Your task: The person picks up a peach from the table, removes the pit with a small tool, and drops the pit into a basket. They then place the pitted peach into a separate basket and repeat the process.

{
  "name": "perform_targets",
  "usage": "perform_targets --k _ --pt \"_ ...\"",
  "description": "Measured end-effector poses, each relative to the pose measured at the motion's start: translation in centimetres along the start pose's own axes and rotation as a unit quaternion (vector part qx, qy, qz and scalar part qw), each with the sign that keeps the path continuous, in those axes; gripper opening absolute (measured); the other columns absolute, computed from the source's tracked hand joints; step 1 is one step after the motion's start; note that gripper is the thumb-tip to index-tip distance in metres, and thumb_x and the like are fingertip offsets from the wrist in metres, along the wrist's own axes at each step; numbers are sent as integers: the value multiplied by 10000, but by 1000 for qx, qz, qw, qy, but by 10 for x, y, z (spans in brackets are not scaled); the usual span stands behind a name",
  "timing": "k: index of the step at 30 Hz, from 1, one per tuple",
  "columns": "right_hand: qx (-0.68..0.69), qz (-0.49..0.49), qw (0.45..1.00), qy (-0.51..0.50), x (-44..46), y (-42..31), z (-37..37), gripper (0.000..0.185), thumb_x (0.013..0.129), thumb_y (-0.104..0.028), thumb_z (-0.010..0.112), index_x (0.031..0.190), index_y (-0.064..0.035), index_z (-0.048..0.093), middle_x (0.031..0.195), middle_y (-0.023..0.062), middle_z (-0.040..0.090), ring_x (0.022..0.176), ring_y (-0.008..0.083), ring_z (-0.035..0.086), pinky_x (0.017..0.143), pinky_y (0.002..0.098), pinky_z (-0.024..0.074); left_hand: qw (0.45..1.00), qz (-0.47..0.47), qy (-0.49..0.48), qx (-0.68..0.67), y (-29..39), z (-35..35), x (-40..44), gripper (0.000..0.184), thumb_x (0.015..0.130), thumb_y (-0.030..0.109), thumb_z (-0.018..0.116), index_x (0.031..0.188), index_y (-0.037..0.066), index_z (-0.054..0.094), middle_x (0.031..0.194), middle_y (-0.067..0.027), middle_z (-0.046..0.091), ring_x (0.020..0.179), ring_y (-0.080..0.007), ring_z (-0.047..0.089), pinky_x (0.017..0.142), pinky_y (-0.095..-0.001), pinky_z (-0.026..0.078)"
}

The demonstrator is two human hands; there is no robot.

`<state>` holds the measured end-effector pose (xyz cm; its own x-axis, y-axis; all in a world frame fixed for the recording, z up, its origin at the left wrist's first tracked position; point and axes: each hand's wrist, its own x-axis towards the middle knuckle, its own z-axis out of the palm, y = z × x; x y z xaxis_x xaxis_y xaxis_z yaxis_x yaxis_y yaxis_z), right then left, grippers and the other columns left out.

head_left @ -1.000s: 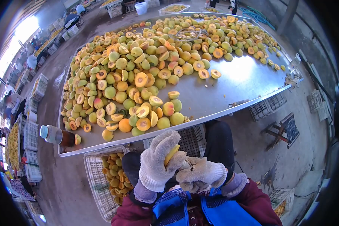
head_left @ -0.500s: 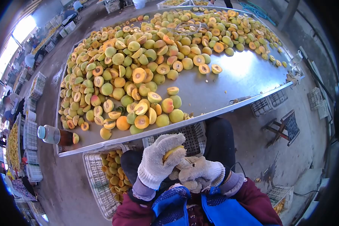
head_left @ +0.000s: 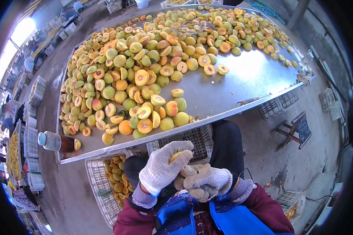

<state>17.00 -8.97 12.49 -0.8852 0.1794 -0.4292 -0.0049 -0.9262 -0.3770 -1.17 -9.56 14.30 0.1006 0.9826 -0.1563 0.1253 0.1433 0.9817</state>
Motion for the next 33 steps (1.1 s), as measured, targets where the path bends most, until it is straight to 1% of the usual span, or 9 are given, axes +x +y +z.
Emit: perform_targets --k 6,15,16,19,21,23,25,31,33 --pt "89 7 991 -103 5 11 -14 280 913 -188 599 1074 26 520 605 5 536 403 58 455 349 194 353 934 236 83 255 -2 7 -5 279 783 71 721 1052 38 657 942 -167 681 804 -315 690 701 -350 551" --pt "38 -21 997 -70 2 11 -17 343 889 -208 648 1102 41 548 613 5 558 448 66 509 414 200 417 935 298 115 151 -22 13 0 237 807 73 683 1023 -20 649 903 -147 682 788 -244 678 700 -320 533" --pt "37 -22 997 -69 2 11 -17 343 889 -208 648 1102 41 548 613 5 558 448 66 509 414 200 417 990 99 93 37 -9 19 -4 212 859 115 653 1023 -20 653 897 -121 685 776 -176 656 705 -297 524" --pt "61 -34 995 -69 4 14 -19 339 882 -219 661 1084 34 562 635 6 566 462 59 513 409 194 405 999 -6 37 26 -3 12 6 224 889 140 631 1040 -25 653 895 -111 682 772 -138 633 711 -274 516" --pt "7 -37 999 -36 7 16 -22 333 885 -227 655 1081 27 567 682 10 578 487 57 514 419 194 406 996 9 54 66 -3 12 5 226 889 129 632 1055 -23 656 892 -113 684 778 -150 644 710 -273 519" --pt "32 -34 996 -70 3 11 -15 334 887 -234 652 1074 30 569 696 13 580 495 62 515 428 202 413 967 215 52 126 -17 8 4 214 890 103 620 1060 -21 658 905 -110 687 789 -159 655 710 -281 523" --pt "60 -29 993 -101 2 11 -14 336 888 -241 648 1067 33 572 710 15 582 504 66 516 437 209 421 961 252 57 98 -23 10 3 197 888 76 604 1048 -24 659 922 -112 687 801 -172 664 707 -291 529" --pt "87 -70 991 -78 2 15 -15 358 872 -248 657 1048 51 567 705 21 572 533 79 530 477 218 439 985 -69 23 -159 -18 16 6 214 919 103 592 1072 -38 640 955 -104 671 789 -141 645 720 -282 528" --pt "101 -66 986 -111 3 16 -18 361 869 -249 657 1046 52 567 708 20 570 547 79 534 487 209 438 987 -56 48 -140 -23 18 5 211 907 102 618 1068 -31 647 965 -113 673 795 -147 659 703 -287 536"
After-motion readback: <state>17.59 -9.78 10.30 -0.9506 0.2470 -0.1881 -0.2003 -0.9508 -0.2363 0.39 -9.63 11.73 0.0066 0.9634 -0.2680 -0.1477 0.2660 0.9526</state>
